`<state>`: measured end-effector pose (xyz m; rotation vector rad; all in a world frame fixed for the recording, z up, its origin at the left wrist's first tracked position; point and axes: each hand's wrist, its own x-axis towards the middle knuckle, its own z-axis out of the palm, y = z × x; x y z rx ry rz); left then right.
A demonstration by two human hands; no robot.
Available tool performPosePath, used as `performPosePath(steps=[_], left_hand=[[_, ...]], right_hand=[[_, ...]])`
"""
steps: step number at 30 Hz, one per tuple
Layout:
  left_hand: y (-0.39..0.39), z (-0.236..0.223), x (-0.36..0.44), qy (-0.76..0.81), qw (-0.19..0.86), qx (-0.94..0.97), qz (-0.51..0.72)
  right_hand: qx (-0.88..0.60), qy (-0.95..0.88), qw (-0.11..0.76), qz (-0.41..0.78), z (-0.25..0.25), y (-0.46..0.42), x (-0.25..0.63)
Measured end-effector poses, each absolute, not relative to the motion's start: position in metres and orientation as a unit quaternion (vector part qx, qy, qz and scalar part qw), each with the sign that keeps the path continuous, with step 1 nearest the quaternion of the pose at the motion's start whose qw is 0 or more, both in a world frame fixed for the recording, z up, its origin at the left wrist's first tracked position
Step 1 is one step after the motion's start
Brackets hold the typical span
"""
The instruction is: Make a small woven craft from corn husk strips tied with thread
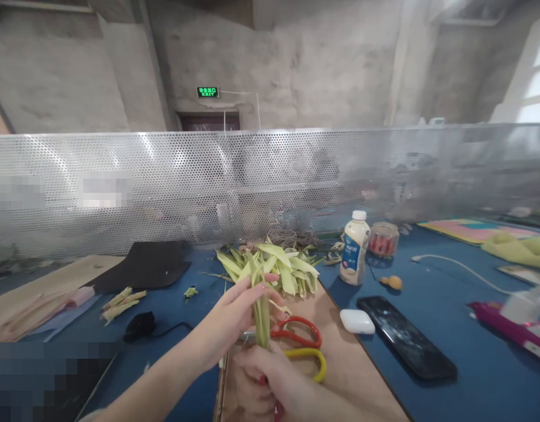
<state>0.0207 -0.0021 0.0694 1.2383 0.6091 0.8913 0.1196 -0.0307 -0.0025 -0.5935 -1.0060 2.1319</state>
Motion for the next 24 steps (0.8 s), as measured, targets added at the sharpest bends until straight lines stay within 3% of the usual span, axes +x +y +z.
performPosePath(steps=[6,16,24], left_hand=[[0.003,0.069,0.014,0.246,0.689,0.585,0.351],[0.002,0.068,0.013,0.223,0.664,0.650,0.295],[0.018,0.061,0.009,0.253,0.665,0.596,0.371]], right_hand=[[-0.135,-0.371,0.261,0.881,-0.002,-0.025,0.135],[-0.100,-0.344,0.193,0.913,-0.009,-0.017,0.143],[-0.140,-0.406,0.353,0.831,-0.004,-0.021,0.124]])
